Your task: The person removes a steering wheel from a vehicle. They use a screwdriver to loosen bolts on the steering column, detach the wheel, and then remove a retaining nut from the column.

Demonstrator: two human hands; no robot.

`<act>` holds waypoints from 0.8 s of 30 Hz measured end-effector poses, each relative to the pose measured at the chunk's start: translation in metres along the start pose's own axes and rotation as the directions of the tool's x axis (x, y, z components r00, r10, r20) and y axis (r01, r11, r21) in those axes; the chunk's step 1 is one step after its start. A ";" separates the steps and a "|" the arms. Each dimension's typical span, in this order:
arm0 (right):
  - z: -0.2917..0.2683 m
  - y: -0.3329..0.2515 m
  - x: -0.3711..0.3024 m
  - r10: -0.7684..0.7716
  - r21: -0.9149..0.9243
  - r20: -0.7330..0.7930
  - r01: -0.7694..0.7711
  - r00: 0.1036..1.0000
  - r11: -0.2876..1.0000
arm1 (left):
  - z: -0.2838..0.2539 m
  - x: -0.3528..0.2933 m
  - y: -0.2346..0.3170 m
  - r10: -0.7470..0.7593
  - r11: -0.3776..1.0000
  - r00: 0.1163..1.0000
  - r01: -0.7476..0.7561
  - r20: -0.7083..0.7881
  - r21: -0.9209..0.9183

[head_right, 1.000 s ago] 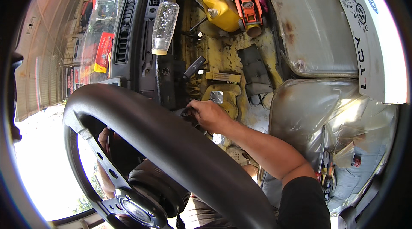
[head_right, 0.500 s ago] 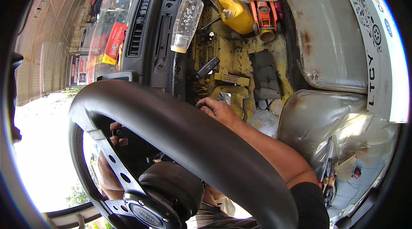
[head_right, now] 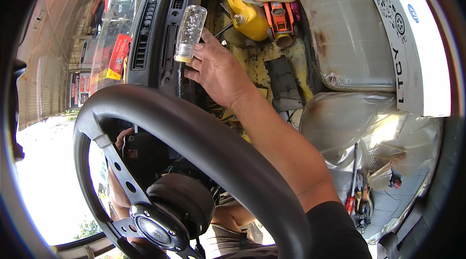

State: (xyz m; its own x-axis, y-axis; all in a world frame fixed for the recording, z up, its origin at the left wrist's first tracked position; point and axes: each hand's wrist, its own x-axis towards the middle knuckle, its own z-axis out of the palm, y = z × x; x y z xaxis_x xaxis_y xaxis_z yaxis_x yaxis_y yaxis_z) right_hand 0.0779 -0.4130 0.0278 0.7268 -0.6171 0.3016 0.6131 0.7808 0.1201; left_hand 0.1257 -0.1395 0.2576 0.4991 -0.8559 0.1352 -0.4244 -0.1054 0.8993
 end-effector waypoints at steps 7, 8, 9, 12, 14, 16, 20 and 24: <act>0.041 -0.058 -0.010 -0.002 -0.094 -0.085 -0.006 0.996 0.996 | 0.007 -0.004 0.005 0.007 1.000 1.000 -0.007 0.001 0.012; 0.041 -0.073 -0.033 -0.020 0.010 -0.005 0.020 1.000 1.000 | 0.006 -0.004 0.006 0.011 1.000 1.000 -0.011 0.000 0.014; 0.041 -0.082 -0.056 -0.098 0.066 0.135 0.089 0.986 0.994 | 0.006 -0.006 0.006 0.016 1.000 1.000 -0.016 -0.002 0.018; 0.025 -0.087 -0.097 -0.184 0.024 0.018 0.184 0.983 0.983 | 0.003 -0.007 0.005 0.014 1.000 1.000 -0.014 -0.020 0.025; 0.003 -0.088 -0.098 -0.142 -0.039 0.008 0.143 0.990 0.989 | 0.003 -0.007 0.004 0.006 1.000 1.000 -0.005 -0.023 0.030; -0.019 -0.086 -0.088 -0.103 -0.254 0.110 0.128 0.989 0.959 | 0.003 -0.006 0.003 0.018 0.999 1.000 -0.018 -0.015 0.034; -0.045 -0.020 -0.097 0.243 -0.763 -0.123 -0.248 0.962 0.597 | 0.004 -0.005 0.004 0.013 0.999 1.000 -0.013 -0.012 0.041; -0.076 0.061 -0.110 0.251 -0.945 -0.172 -0.231 0.953 0.232 | 0.003 -0.009 0.004 0.023 0.999 1.000 -0.022 -0.016 0.040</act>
State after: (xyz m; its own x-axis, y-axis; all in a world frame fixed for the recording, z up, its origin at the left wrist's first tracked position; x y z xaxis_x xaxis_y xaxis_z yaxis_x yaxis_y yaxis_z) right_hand 0.0591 -0.3047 -0.0702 0.8993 -0.4089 0.1549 0.2664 0.2314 -0.9357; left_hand 0.1177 -0.1336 0.2584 0.5015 -0.8498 0.1621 -0.4654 -0.1070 0.8786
